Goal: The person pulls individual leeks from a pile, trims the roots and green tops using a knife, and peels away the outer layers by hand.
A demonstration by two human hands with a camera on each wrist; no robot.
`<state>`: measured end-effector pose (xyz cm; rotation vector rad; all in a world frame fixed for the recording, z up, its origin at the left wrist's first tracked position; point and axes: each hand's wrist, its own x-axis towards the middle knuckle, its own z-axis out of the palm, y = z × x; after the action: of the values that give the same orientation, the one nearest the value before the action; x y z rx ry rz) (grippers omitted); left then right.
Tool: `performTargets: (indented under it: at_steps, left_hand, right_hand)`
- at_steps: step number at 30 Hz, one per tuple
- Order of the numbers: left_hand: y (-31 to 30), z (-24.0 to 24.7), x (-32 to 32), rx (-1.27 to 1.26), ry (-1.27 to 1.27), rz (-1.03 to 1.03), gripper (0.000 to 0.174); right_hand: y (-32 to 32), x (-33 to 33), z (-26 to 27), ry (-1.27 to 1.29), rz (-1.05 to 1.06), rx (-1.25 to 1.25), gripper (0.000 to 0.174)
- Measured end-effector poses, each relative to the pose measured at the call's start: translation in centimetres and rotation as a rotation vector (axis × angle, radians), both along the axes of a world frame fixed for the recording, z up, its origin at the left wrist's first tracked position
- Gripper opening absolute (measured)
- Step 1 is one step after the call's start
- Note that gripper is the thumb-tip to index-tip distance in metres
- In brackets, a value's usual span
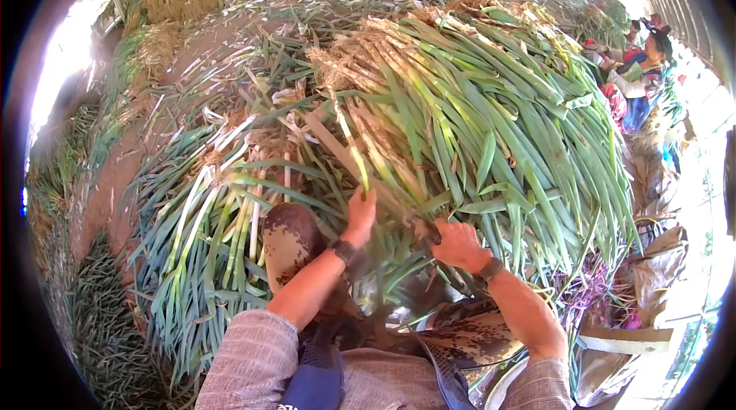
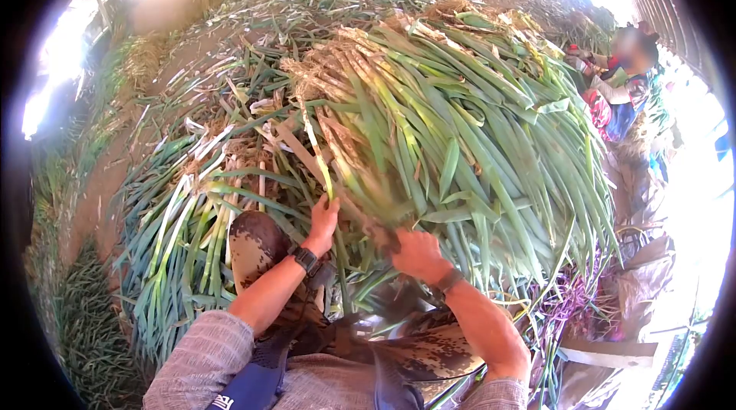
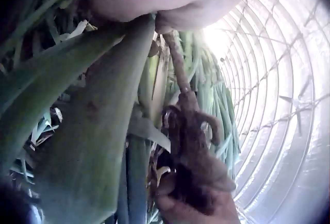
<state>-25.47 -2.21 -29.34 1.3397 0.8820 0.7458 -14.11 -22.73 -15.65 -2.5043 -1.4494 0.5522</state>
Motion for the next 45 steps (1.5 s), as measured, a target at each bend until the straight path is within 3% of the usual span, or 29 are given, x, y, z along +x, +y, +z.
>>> performTargets:
  at_steps: [2, 4, 8, 11, 13, 14, 16, 20, 22, 23, 26, 29, 32, 33, 36, 39, 43, 45]
  left_hand:
    - [-0.7, 0.9, -0.6, -0.126, -0.001, -0.019, 0.025]
    - [-0.4, -1.6, -1.0, -0.308, 0.031, -0.076, 0.026]
    - [-0.5, -2.3, -0.7, -0.239, 0.057, -0.136, 0.025]
    - [-1.7, 0.9, -1.5, -0.277, 0.058, -0.21, 0.025]
    - [-2.2, -0.4, -2.2, -0.356, 0.075, -0.427, 0.025]
    - [-3.3, -0.6, -2.4, -0.355, 0.072, -0.428, 0.025]
    - [-6.3, 1.1, -3.2, -0.515, 0.026, -0.56, 0.029]
    - [-8.7, 1.1, -4.6, -0.771, -0.009, -0.565, 0.025]
    - [-8.9, -1.2, -5.0, -0.709, 0.025, -0.6, 0.03]
    - [-9.1, -2.3, -5.1, -0.497, -0.03, -0.582, 0.031]
    - [-9.3, -3.9, -4.9, -0.535, 0.0, -0.577, 0.031]
    - [-9.6, -2.4, -4.5, -0.489, -0.037, -0.501, 0.03]
    - [-9.2, -5.6, -4.1, -0.457, 0.039, -0.478, 0.029]
    - [-9.2, -5.1, -4.1, -0.312, 0.058, -0.447, 0.031]
    - [-9.8, -2.0, -4.1, -0.38, -0.018, -0.396, 0.034]
    - [-9.2, -4.9, -3.7, -0.165, 0.149, -0.376, 0.033]
    - [-9.5, -3.0, -3.7, -0.13, 0.09, -0.324, 0.029]
    - [-9.3, -2.4, -3.8, -0.266, 0.143, -0.373, 0.02]
  right_hand:
    - [0.1, -0.1, 0.2, 0.026, 0.001, -0.016, 0.035]
    - [0.1, -0.2, 1.4, 0.043, 0.005, -0.015, 0.037]
    - [0.1, -0.1, 0.8, -0.015, -0.022, 0.024, 0.04]
    - [0.5, -0.1, 0.5, -0.01, -0.049, -0.024, 0.039]
    - [0.6, 0.5, -0.2, -0.013, -0.046, -0.022, 0.039]
    - [0.6, 0.8, -0.5, -0.015, -0.038, -0.018, 0.038]
    - [1.1, 1.1, -0.1, -0.001, -0.044, -0.022, 0.038]
    - [1.2, 1.5, -0.9, -0.007, 0.006, -0.058, 0.037]
    - [1.1, 1.4, 0.1, 0.013, 0.031, -0.076, 0.036]
    - [1.2, 1.3, 0.5, 0.031, 0.055, -0.084, 0.036]
    - [0.9, 0.5, 0.5, 0.001, 0.068, -0.045, 0.035]
    - [0.6, 0.3, 1.0, -0.03, 0.11, -0.143, 0.034]
    - [-0.6, -0.5, 2.0, -0.017, 0.151, -0.137, 0.033]
    - [-0.8, -0.7, 2.4, -0.016, 0.157, -0.142, 0.033]
    - [-1.3, -0.9, 2.7, -0.022, 0.134, -0.168, 0.028]
    - [-1.8, -0.8, 2.0, -0.003, 0.174, -0.112, 0.027]
    - [-2.4, -0.7, 1.3, -0.029, 0.141, -0.118, 0.029]
    - [-2.5, -0.5, 1.0, -0.018, 0.113, -0.112, 0.031]
